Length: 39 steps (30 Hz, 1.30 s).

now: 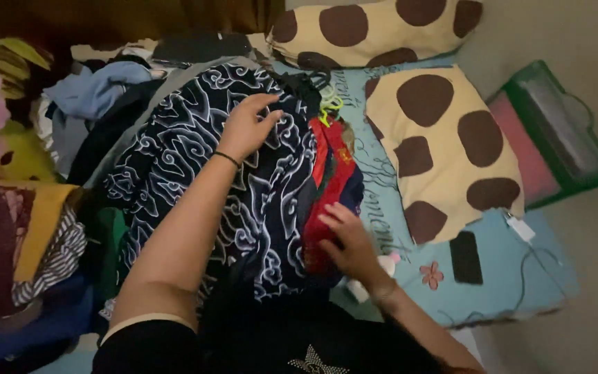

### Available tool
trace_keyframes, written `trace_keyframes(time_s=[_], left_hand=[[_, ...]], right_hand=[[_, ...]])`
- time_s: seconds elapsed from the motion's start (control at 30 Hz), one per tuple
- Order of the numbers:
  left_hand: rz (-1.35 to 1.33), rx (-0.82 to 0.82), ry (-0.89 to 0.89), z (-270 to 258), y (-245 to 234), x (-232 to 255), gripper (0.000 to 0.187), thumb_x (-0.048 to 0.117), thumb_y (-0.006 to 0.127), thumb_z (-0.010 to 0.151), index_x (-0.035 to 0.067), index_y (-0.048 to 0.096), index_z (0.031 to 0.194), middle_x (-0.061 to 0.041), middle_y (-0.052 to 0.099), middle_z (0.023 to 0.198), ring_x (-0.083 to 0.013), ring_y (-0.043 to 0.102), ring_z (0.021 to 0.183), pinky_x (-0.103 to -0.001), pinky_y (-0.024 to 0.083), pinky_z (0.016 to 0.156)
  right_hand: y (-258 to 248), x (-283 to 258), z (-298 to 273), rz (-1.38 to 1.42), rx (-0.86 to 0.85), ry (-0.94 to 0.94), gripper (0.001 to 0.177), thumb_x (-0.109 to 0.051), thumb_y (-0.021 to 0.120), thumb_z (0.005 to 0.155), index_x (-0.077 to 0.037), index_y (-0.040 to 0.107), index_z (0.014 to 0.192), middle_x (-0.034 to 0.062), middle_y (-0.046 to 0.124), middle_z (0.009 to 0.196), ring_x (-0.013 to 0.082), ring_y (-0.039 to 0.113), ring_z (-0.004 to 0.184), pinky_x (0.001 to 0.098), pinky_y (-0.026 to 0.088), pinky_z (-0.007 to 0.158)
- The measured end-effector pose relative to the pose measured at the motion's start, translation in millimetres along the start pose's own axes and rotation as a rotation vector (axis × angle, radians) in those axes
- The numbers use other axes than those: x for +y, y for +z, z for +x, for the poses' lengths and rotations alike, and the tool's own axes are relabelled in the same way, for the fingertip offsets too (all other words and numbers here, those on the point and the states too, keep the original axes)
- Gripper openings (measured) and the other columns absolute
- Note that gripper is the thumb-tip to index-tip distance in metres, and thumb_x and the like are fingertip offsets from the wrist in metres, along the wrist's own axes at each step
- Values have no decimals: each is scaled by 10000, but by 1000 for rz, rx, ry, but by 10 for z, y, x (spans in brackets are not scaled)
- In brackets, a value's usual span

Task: The person takes clothes on hangers from a pile on a bed and hangs them inside a wardrobe. They handle several garments, including a grey shirt, a patterned black and white top, and a red and black jacket, placing each on the wardrobe rail.

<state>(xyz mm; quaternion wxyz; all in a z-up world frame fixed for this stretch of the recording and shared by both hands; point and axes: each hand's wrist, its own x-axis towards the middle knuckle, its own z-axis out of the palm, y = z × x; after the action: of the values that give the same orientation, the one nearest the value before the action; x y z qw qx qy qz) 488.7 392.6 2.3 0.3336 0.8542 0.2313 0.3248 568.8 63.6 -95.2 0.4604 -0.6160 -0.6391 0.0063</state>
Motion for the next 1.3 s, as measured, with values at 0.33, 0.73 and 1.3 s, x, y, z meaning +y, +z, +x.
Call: trace_keyframes(time_s=[0.33, 0.73, 1.3], left_hand=[[364, -235, -37, 1029, 794, -518, 554, 415, 624, 970, 89, 597, 1418, -162, 550, 1477, -365, 477, 1372, -527, 357, 1119], [724, -328, -64, 1593, 1444, -863, 400, 385, 645, 842, 127, 697, 1143, -147, 668, 1165, -373, 591, 1135, -602, 429, 939], [715, -253, -45, 1710, 1337, -936, 248, 357, 650, 919, 118, 709, 942, -168, 742, 933, -442, 671, 904, -554, 514, 765]], right_hand=[[434, 257, -28, -30, -189, 15, 442, -265, 688, 939, -163, 632, 1365, 106, 504, 1540, 302, 455, 1448, 573, 211, 1205], [555, 414, -113, 10, -167, 8, 368, -284, 653, 962, -182, 671, 1316, 110, 558, 1500, 322, 560, 1350, 593, 209, 1172], [508, 368, -85, 78, -183, 55, 392, -239, 714, 939, -169, 682, 1323, 111, 538, 1524, 328, 541, 1375, 617, 192, 1178]])
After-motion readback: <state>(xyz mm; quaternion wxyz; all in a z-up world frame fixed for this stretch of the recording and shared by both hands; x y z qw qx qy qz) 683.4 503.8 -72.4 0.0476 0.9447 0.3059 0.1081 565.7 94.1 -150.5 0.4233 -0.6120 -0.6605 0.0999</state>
